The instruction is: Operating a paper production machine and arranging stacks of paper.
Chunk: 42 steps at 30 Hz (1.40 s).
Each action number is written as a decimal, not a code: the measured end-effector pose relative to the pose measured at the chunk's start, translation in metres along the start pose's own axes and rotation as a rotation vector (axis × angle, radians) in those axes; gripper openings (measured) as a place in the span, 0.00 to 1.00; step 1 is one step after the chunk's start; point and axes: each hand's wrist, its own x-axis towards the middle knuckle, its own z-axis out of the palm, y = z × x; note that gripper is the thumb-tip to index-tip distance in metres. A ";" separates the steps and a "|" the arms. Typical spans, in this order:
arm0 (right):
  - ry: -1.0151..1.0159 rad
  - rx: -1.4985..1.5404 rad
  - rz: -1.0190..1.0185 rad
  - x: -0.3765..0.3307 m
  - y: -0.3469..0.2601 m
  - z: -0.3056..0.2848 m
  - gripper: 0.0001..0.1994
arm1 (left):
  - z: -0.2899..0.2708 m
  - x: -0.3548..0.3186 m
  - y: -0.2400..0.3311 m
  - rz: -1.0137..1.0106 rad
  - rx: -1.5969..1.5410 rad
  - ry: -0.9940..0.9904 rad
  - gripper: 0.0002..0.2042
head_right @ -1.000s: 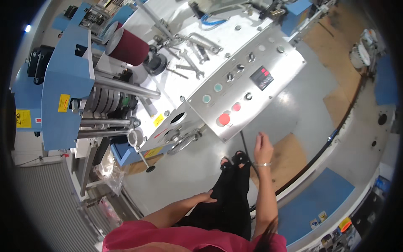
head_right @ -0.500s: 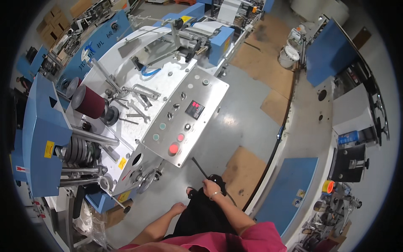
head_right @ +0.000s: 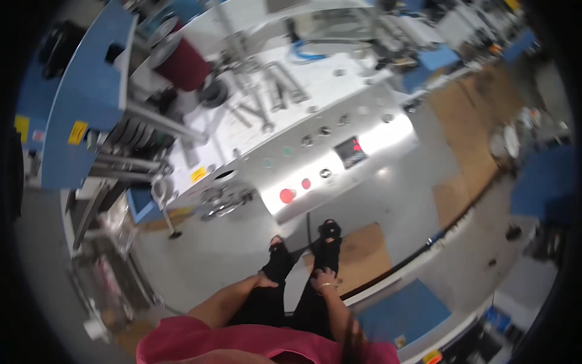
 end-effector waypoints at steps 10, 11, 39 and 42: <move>-0.265 0.031 0.064 -0.005 0.013 -0.017 0.43 | 0.081 0.027 -0.008 -0.420 -0.253 0.082 0.60; -0.275 0.031 0.059 -0.006 0.013 -0.016 0.43 | 0.084 0.026 -0.007 -0.439 -0.244 0.085 0.59; -0.196 0.045 -0.011 -0.013 -0.002 -0.003 0.21 | 0.047 0.017 -0.039 0.070 0.089 0.099 0.31; -0.180 -0.041 -0.082 0.009 0.031 -0.015 0.20 | -0.018 -0.032 0.033 0.083 0.049 -0.045 0.28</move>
